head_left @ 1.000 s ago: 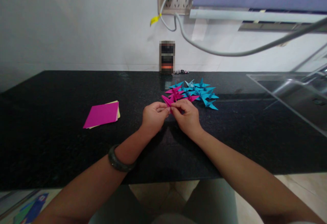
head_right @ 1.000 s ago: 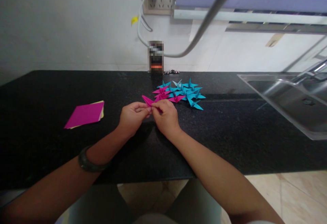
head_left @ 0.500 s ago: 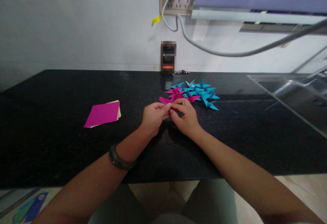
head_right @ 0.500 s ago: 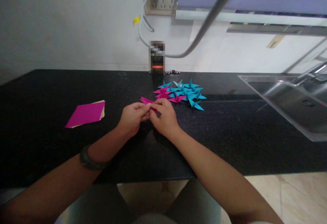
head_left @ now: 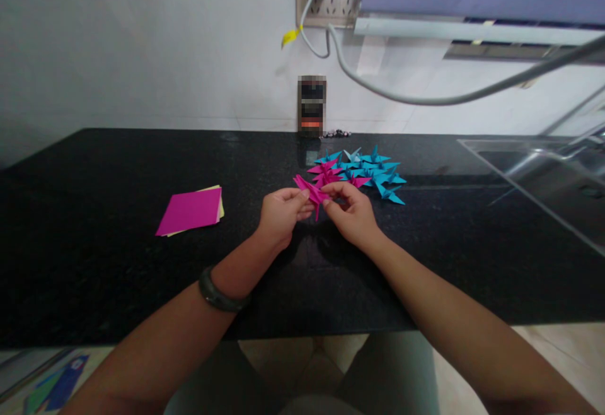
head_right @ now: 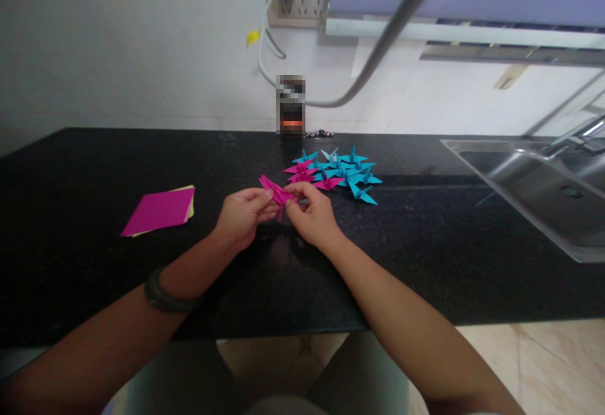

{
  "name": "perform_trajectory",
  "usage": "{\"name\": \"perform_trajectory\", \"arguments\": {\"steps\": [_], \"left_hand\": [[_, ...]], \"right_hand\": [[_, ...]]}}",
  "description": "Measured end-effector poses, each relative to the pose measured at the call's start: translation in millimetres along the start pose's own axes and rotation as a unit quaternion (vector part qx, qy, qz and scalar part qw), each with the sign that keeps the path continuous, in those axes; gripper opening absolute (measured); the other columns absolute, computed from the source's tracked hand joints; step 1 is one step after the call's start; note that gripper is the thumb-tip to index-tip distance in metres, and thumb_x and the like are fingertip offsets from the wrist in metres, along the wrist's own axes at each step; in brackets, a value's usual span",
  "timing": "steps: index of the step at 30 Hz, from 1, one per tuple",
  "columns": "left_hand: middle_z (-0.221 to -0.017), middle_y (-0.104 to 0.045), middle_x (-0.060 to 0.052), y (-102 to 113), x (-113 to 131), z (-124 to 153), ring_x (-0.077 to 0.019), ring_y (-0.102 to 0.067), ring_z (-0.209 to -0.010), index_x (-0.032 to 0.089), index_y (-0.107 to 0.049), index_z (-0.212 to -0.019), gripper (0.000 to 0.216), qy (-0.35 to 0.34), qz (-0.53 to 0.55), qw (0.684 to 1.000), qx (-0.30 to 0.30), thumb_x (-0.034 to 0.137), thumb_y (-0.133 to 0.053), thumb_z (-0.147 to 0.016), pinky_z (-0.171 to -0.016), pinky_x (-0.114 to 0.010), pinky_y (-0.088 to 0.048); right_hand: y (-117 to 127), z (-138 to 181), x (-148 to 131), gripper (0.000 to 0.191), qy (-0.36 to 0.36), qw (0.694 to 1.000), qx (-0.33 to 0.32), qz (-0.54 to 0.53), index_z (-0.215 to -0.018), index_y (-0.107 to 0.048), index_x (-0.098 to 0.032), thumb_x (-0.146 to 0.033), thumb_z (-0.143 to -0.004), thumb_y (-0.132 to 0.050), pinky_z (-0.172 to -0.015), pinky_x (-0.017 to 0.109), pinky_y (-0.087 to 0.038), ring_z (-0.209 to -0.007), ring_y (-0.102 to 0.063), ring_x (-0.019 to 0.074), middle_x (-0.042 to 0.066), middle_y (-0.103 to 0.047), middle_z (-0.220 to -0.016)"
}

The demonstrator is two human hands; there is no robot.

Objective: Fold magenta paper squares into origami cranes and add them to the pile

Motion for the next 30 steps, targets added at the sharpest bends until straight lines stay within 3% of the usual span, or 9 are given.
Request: {"name": "perform_trajectory", "arguments": {"steps": [9,21,30], "left_hand": [[-0.054,-0.062,-0.003,1,0,-1,-0.01,-0.057,-0.047,0.012,-0.059,-0.065,0.011,0.05,0.051,0.997,-0.005,0.02,-0.067,-0.062,-0.05,-0.023,-0.046],[-0.051,-0.059,0.0,0,0,-1,-0.0078,-0.055,-0.045,0.012,-0.057,-0.061,0.012,0.021,0.033,0.999,0.0,0.019,-0.067,-0.064,-0.05,-0.021,-0.046],[-0.051,-0.059,0.0,1,-2,-2,-0.0072,-0.055,-0.044,0.011,-0.057,-0.063,0.009,0.034,0.047,0.998,0.0,0.016,-0.063,-0.067,-0.049,-0.019,-0.046]], "right_hand": [[0,1,-6,0.018,0.01,0.999,-0.025,0.017,-0.088,-0.061,-0.018,-0.026,-0.072,-0.059,-0.053,0.023,-0.044,-0.068,-0.057,0.0137,0.003,-0.063,-0.081],[0,-1,-9,0.014,0.163,0.977,-0.012,0.138,-0.08,-0.065,-0.018,-0.019,-0.08,-0.051,-0.067,0.027,-0.047,-0.071,-0.06,0.014,0.004,-0.066,-0.076],[-1,-2,-10,0.017,0.195,0.956,-0.036,0.218,-0.087,-0.064,-0.015,-0.02,-0.079,-0.05,-0.068,0.027,-0.047,-0.074,-0.06,0.0155,0.007,-0.067,-0.081]]}}
Point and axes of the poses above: each hand's wrist, its own z-axis away from the middle knuckle, its own y-axis out of the back of the hand, x = y × z, the point moved 2 cm from there along -z, towards the middle knuckle
